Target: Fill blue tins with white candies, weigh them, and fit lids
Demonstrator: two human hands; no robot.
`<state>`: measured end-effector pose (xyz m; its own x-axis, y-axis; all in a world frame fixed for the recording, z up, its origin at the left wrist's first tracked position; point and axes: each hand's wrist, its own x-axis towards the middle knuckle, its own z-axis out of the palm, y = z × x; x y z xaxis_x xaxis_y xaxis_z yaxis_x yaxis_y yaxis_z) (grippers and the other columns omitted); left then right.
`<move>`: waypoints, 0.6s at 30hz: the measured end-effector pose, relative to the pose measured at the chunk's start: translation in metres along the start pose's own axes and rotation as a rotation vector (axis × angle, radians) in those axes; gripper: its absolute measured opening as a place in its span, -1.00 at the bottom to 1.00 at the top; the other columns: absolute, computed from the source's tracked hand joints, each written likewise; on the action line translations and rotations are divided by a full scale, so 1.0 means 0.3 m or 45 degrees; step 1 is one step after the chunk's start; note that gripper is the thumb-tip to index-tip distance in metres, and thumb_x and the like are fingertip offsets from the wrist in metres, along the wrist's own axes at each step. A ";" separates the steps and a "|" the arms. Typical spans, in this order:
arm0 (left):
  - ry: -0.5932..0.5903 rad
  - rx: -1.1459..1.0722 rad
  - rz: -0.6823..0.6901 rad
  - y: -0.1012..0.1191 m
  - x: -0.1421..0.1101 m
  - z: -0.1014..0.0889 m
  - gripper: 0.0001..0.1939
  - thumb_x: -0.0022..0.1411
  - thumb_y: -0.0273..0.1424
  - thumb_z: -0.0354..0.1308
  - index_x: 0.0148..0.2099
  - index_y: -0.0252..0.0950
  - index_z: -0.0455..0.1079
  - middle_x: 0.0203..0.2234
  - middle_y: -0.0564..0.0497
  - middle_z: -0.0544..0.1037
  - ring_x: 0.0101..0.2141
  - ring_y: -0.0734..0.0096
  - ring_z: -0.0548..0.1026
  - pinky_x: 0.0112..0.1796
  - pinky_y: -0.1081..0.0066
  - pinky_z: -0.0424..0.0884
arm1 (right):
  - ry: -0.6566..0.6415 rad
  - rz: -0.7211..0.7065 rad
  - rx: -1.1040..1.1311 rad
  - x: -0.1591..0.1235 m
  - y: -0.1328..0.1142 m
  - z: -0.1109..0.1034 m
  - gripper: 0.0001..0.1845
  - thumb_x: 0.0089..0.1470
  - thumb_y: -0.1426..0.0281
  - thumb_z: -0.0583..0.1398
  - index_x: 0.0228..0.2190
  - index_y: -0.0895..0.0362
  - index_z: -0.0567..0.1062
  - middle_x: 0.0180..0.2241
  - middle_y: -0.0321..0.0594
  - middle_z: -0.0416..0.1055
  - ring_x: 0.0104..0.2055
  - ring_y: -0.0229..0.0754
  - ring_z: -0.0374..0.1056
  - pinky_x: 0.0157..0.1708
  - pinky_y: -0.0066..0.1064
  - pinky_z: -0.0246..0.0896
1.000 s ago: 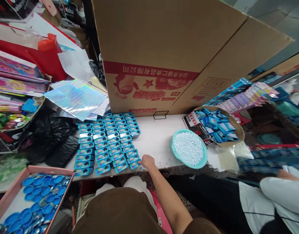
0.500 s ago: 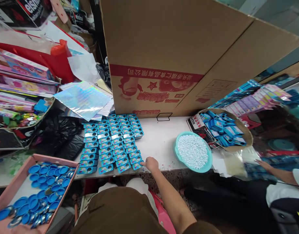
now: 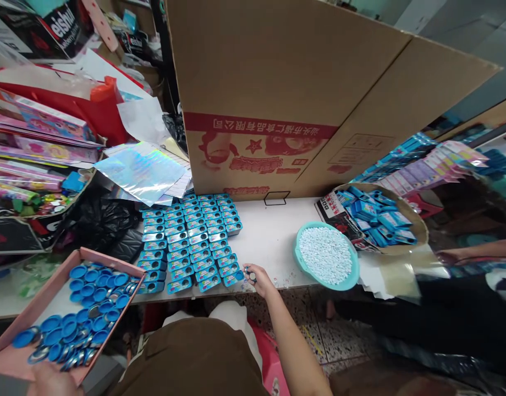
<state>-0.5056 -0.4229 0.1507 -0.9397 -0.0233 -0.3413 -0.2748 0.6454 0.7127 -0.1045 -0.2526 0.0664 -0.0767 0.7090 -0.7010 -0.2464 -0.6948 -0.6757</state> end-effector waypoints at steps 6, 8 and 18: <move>0.217 -0.043 -0.185 0.073 -0.155 0.011 -0.79 -0.13 -0.19 -0.02 -0.57 -0.22 0.16 -0.71 0.14 0.14 -0.59 0.45 0.12 -0.58 0.38 0.13 | -0.039 -0.023 -0.104 0.006 -0.039 0.006 -0.71 -0.32 0.33 0.21 -0.42 0.15 0.49 -0.46 -0.29 0.43 -0.58 -0.40 0.16 -0.55 -0.53 0.03; 0.233 -0.053 -0.178 0.068 -0.190 0.012 -0.79 -0.13 -0.19 -0.02 -0.58 -0.22 0.17 -0.70 0.13 0.16 -0.59 0.42 0.15 -0.58 0.37 0.13 | -0.084 -0.027 -0.189 0.013 -0.046 -0.001 -0.72 -0.30 0.31 0.18 -0.42 0.14 0.48 -0.44 -0.28 0.45 -0.57 -0.38 0.18 -0.54 -0.52 0.06; 0.141 -0.021 -0.085 -0.014 -0.317 0.006 -0.77 -0.05 -0.21 -0.02 -0.61 -0.23 0.18 -0.74 0.12 0.16 -0.56 0.36 0.19 -0.54 0.34 0.18 | 0.025 -0.390 -1.129 0.097 -0.013 0.027 -0.83 -0.14 0.43 0.12 -0.44 0.13 0.50 -0.41 -0.23 0.46 -0.37 -0.21 0.37 -0.34 -0.46 0.20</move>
<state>-0.4148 -0.4219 0.1791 -0.9356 -0.1509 -0.3191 -0.3402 0.6267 0.7011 -0.1135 -0.2283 0.0503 -0.1121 0.8798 -0.4619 0.5737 -0.3223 -0.7530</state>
